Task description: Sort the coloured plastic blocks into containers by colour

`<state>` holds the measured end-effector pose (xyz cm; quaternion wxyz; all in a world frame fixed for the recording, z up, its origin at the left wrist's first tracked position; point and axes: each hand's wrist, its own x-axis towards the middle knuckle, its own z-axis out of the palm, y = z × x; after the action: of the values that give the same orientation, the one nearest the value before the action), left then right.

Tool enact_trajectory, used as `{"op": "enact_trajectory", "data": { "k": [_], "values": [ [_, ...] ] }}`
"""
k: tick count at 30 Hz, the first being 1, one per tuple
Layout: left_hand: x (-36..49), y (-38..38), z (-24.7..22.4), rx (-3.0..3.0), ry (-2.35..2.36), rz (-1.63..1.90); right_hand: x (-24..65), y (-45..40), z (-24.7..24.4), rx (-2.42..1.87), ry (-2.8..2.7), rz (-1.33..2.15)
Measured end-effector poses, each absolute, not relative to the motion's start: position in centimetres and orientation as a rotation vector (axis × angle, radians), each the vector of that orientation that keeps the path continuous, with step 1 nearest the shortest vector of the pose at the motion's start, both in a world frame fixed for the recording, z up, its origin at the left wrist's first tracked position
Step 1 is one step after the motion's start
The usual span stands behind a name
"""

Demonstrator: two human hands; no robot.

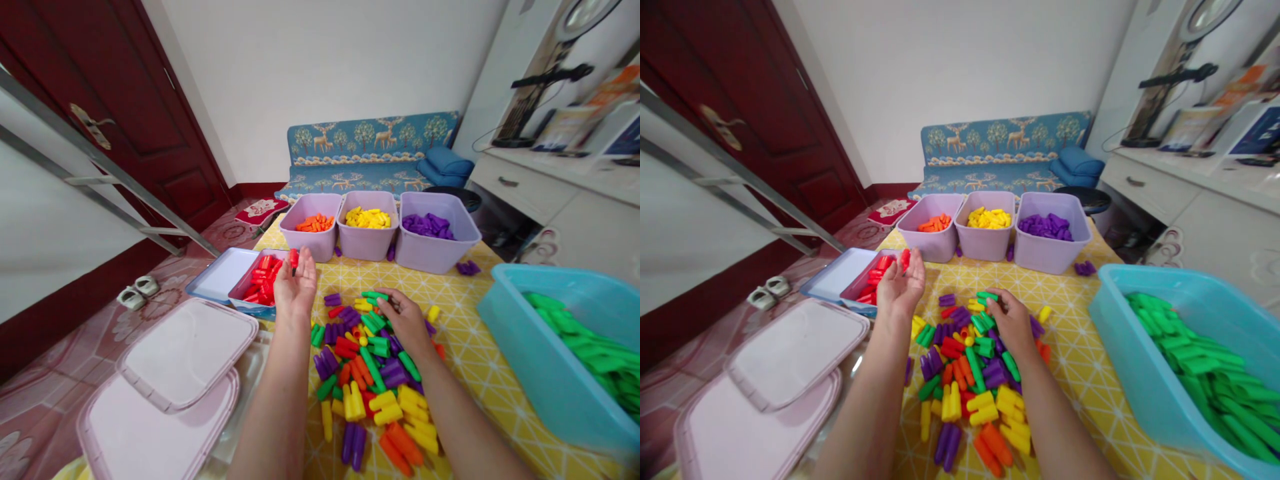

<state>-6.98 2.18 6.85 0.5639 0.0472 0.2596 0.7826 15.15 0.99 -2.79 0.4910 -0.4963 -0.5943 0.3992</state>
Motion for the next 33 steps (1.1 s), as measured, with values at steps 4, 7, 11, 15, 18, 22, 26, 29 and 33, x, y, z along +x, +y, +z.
{"op": "enact_trajectory", "data": {
  "k": [4,7,11,15,18,22,26,29,33],
  "values": [
    [-5.7,2.0,6.7,0.205,0.727,1.712,15.1,0.9,-2.5,-1.210,-1.448,0.959],
    [-5.8,2.0,6.6,0.255,0.816,1.974,15.0,0.7,-2.1,-1.211,-1.443,0.956],
    [-6.4,2.1,6.1,0.342,0.963,2.258,14.9,0.6,-1.9,-1.206,-1.431,0.977],
    [-6.2,2.5,4.4,0.781,1.287,1.930,15.0,0.7,-2.1,-1.205,-1.440,0.976],
    [-5.5,2.4,2.9,1.353,1.624,1.445,15.1,0.7,-2.3,-1.203,-1.437,0.974],
    [-5.2,1.5,1.9,1.705,1.834,0.947,15.1,0.7,-2.2,-1.207,-1.448,0.966],
    [-5.2,0.9,2.1,1.795,1.795,0.814,15.0,0.6,-2.0,-1.197,-1.455,0.967],
    [-4.8,0.9,2.2,1.809,1.771,0.727,15.0,0.6,-1.9,-1.185,-1.459,0.968],
    [-4.2,1.2,2.0,1.825,1.706,0.678,15.0,0.6,-2.0,-1.192,-1.457,0.971]
  ]
}}
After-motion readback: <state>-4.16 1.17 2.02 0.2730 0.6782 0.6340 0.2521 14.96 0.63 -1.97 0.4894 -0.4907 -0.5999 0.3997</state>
